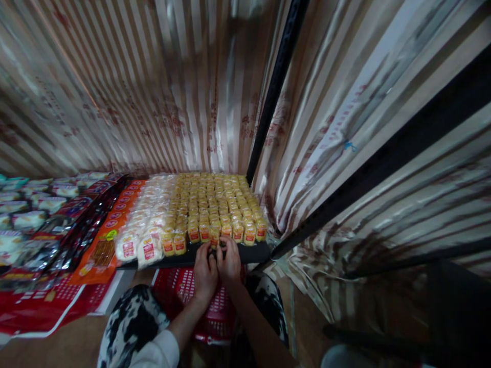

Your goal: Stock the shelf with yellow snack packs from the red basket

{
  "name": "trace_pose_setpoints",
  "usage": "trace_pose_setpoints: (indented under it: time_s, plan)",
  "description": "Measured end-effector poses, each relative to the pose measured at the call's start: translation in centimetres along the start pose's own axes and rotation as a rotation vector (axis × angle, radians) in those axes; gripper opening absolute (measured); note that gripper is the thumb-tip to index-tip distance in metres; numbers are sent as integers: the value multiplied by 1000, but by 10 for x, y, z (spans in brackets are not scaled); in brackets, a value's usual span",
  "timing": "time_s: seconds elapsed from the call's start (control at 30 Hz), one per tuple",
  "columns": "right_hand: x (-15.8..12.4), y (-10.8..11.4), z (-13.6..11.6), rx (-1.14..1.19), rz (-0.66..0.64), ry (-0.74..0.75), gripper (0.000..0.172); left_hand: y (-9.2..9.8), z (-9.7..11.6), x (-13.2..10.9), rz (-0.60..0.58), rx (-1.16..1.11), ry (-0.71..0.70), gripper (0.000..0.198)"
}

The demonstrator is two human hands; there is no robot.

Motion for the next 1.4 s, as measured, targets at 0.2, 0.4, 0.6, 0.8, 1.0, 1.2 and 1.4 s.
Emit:
trace_pose_setpoints:
  time_s: [0.2, 0.4, 0.6, 0.8, 1.0, 1.2, 1.4]
  plan:
    - [-7, -1, 8, 53, 16, -29, 31, -3, 2, -2, -27, 24, -6, 34]
    - [-12, 10, 8, 4, 47, 31, 27, -1, 8, -6, -27, 60, -49, 36]
    - [-8, 19, 11, -123, 20, 143, 34, -2, 15, -5, -101, 125, -129, 38]
    - [-8, 13, 21, -155, -1, 148, 41, -9, 13, -2, -106, 169, -145, 42]
    - [-9, 13, 22, -136, 13, 143, 42, -10, 13, -4, -122, 171, -119, 46]
    - [-12, 19, 7, -45, 33, 167, 37, 6, 13, -6, -62, 97, -96, 42]
    - [-25, -16, -27, 66, -141, 124, 38, 54, 5, 2, 235, 225, -9, 39]
Point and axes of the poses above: each hand's wrist, its own x-axis towards the middle knuckle, its own y-axis out of the back of the hand, z = x × y, the point moved 5 cm from there along x, towards the middle knuckle, and after that the axes turned 9 degrees about z, right-handed, at the moved point
